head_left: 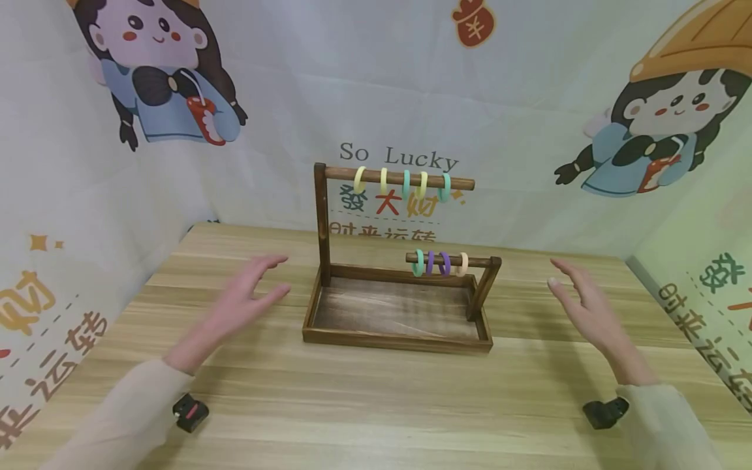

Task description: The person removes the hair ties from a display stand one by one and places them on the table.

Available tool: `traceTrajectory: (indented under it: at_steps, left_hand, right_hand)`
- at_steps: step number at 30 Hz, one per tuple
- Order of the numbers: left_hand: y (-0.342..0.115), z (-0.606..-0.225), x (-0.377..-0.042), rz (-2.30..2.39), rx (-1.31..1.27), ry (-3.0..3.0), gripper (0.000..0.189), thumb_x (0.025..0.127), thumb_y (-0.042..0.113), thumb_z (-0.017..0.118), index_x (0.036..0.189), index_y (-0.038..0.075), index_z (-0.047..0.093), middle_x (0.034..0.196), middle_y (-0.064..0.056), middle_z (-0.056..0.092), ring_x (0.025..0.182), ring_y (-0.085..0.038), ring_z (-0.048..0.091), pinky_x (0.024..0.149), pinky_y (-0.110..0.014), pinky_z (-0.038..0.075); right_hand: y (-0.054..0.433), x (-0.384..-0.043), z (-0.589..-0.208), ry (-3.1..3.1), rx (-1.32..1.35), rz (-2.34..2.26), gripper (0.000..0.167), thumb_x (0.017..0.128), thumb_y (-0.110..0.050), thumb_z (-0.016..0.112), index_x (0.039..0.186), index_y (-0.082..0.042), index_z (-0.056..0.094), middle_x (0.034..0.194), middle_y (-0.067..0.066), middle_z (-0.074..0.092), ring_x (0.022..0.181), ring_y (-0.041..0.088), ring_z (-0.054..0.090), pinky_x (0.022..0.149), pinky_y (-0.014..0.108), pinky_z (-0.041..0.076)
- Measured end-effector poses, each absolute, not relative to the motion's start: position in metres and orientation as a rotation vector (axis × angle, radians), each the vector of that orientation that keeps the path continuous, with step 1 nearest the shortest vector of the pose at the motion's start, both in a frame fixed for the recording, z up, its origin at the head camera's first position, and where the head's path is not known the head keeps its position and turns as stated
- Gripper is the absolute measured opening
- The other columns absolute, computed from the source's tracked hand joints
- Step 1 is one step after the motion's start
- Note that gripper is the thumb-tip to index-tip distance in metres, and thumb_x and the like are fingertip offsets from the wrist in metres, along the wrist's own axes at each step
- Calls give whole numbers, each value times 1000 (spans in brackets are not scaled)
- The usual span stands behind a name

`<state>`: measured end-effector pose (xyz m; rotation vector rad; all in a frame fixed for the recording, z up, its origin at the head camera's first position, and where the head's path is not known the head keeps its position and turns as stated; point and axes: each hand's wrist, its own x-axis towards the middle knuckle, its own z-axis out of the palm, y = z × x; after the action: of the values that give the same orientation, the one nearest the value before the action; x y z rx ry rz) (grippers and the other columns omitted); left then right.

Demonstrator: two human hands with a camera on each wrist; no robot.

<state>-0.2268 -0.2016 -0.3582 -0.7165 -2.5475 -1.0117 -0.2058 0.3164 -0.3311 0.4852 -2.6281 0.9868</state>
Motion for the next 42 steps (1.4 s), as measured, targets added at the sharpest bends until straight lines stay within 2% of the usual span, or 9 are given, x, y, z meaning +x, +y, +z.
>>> traceTrajectory:
  at_steps: [7,9,12,14,16,22,28,36,42]
  left_hand:
    - [-179,-362,-227,-1160,-790,-2522,49,85,16,59,127,-1,41,124,-16,44,110,-28,41,88,-45,37]
    - [-173,-362,-228,-1185,-802,-2531,50,85,18,59,128,-1,40,124,-16,44,110,-28,41,88,-44,38]
    - [-165,-362,-228,-1228,-811,-2556,52,86,24,59,129,1,40,125,-14,44,111,-25,41,89,-42,38]
    - [-158,-361,-229,-1249,-823,-2570,52,86,25,58,130,3,39,126,-12,43,112,-23,41,90,-40,37]
    - [-151,-359,-230,-1254,-840,-2574,52,86,24,59,129,3,40,126,-12,44,111,-23,42,90,-40,38]
    - [-131,-353,-237,-1238,-925,-2558,51,86,21,60,128,1,40,125,-12,45,110,-22,44,88,-41,40]
    - [-112,-350,-244,-1299,-969,-2627,57,86,29,58,133,6,36,130,-9,41,116,-22,39,93,-43,35]
    - [-85,-343,-251,-1458,-960,-2653,63,85,33,59,136,9,31,134,-7,36,119,-21,37,96,-37,33]
    - [-63,-338,-257,-1589,-937,-2612,62,85,29,60,136,9,31,134,-9,37,119,-22,37,94,-41,34]
  right_hand:
    - [305,-210,-336,-2593,437,1161,46,96,-26,39,131,3,35,129,20,38,115,36,34,89,50,32]
    - [302,-211,-338,-2592,416,1183,45,96,-26,39,130,3,37,128,19,41,114,26,38,89,47,34]
    - [298,-214,-341,-2558,427,1257,43,95,-24,41,127,4,40,125,20,44,109,10,42,90,32,37]
    - [296,-216,-342,-2547,424,1284,42,94,-24,43,126,3,42,123,19,46,104,0,43,86,19,38]
    - [294,-219,-342,-2549,419,1301,42,93,-25,45,125,3,44,122,19,48,103,0,44,83,14,37]
    - [288,-227,-341,-2601,415,1389,46,91,-32,49,126,-2,45,122,15,49,110,20,45,89,41,38]
    - [275,-232,-334,-2702,437,1428,53,90,-36,49,129,-1,40,126,17,44,115,31,40,90,49,35]
    - [263,-239,-328,-2709,397,1484,56,88,-35,53,130,-1,39,127,18,43,117,31,37,93,48,32]
    - [259,-244,-326,-2676,422,1543,53,87,-34,55,129,-4,42,124,14,44,113,27,40,91,44,36]
